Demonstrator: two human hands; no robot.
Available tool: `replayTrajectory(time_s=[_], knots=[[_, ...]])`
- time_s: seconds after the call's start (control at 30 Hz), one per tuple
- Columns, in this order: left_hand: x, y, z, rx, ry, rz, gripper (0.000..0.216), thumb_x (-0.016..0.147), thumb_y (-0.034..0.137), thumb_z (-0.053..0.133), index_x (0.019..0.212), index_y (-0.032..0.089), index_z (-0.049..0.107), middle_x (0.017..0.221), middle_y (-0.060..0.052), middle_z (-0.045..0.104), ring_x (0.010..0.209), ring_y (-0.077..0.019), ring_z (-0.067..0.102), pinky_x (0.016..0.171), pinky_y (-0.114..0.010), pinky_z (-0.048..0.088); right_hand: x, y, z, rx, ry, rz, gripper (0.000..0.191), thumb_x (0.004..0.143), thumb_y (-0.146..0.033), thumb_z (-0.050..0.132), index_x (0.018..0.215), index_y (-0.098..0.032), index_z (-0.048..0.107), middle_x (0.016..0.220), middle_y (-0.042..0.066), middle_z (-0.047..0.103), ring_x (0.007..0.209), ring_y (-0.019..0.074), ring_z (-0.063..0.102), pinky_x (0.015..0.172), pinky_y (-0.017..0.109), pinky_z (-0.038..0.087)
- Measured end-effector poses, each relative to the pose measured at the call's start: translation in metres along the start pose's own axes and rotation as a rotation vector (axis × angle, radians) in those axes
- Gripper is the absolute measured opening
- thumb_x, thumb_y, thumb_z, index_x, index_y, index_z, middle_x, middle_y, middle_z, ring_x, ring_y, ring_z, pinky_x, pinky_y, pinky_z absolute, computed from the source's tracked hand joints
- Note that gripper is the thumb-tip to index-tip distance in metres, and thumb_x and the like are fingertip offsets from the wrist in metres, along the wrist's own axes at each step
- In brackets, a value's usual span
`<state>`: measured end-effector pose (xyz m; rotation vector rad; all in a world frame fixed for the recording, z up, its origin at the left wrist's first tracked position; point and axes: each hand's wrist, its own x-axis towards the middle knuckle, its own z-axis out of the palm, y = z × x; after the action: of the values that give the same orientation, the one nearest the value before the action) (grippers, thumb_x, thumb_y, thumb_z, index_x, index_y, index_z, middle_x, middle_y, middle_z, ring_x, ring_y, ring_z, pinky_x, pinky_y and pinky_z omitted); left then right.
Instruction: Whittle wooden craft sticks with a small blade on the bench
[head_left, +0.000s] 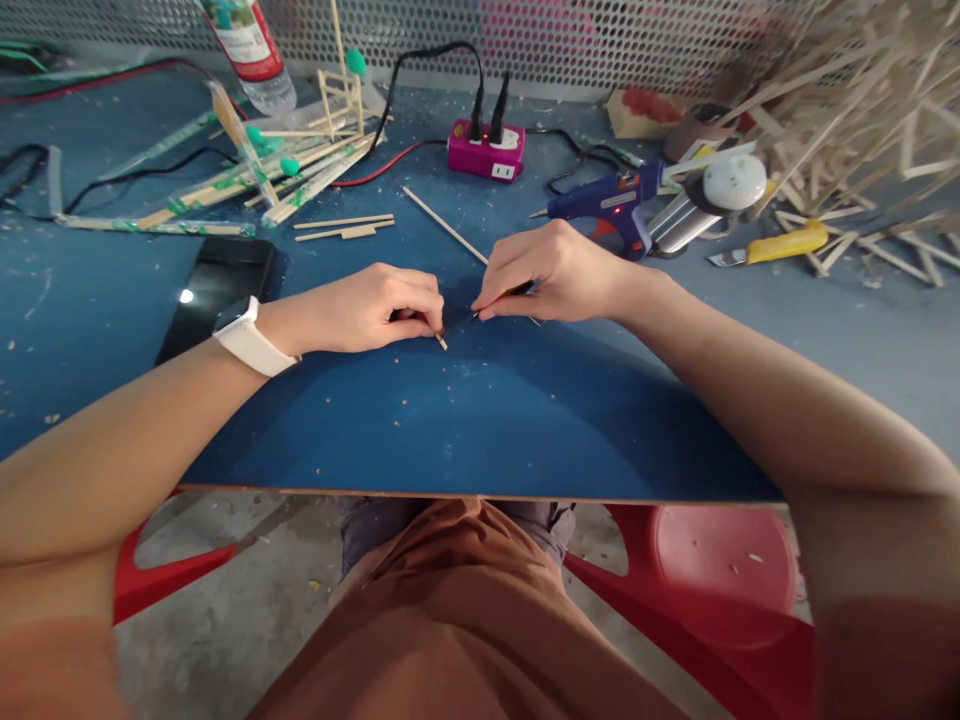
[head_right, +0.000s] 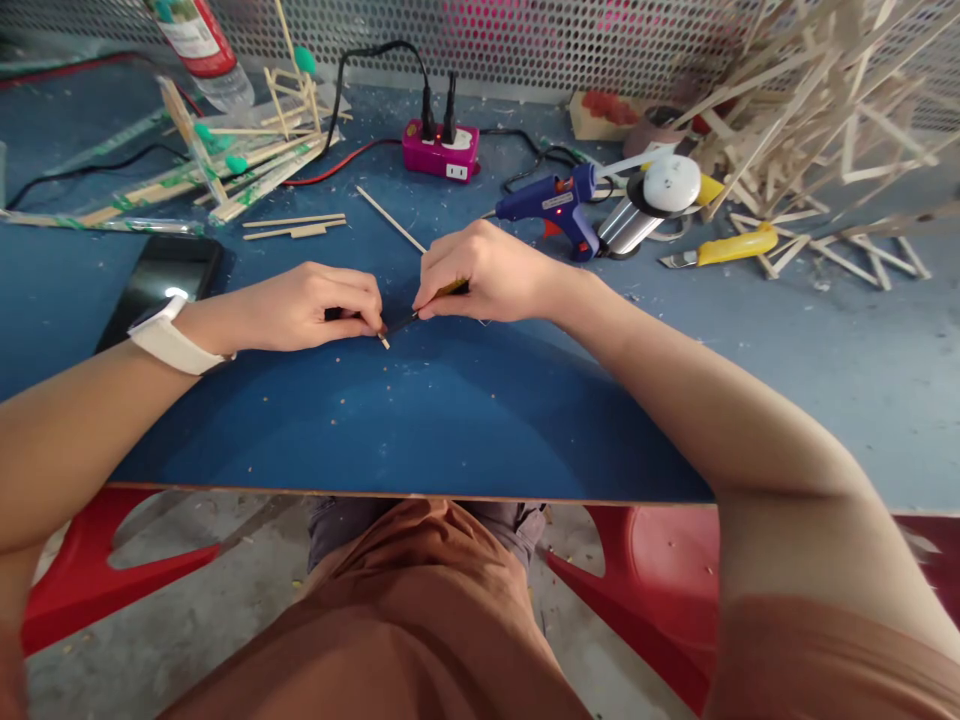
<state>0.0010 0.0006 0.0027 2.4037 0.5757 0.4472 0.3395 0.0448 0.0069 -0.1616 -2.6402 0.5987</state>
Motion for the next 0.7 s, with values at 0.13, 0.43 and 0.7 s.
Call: replayTrajectory(time_s=[0.13,0.43,0.7], knots=[[0.0,0.001,-0.001,0.045,-0.002,0.002,0.027,0.125,0.034,0.071,0.11,0.027,0.092,0.113,-0.005,0.088,0.097,-0.0199,0.083,0.09,-0.032,0.059,0.005,-0.007,0.014,-0.088,0.054,-0.096,0.033,0.136,-0.037,0.069,0.124,-0.02,0.094,0.114,0.006,0.092,0.105,0.0189,0.084,0.094,0.034,0.062],[0.002,0.003,-0.002,0.035,-0.023,0.001,0.027,0.124,0.033,0.07,0.11,0.028,0.093,0.115,-0.005,0.089,0.1,-0.0201,0.084,0.092,-0.031,0.059,0.006,-0.004,0.012,-0.062,0.048,-0.09,0.029,0.134,-0.036,0.073,0.12,-0.02,0.094,0.11,0.005,0.092,0.103,0.0173,0.085,0.092,0.032,0.061],[-0.001,0.002,-0.002,0.05,-0.008,-0.01,0.026,0.124,0.034,0.07,0.11,0.028,0.091,0.112,-0.003,0.089,0.098,-0.0187,0.083,0.091,-0.03,0.057,0.007,0.005,0.005,0.011,0.032,-0.066,0.029,0.131,-0.042,0.08,0.119,-0.021,0.095,0.108,0.001,0.091,0.098,0.0137,0.086,0.09,0.027,0.06]])
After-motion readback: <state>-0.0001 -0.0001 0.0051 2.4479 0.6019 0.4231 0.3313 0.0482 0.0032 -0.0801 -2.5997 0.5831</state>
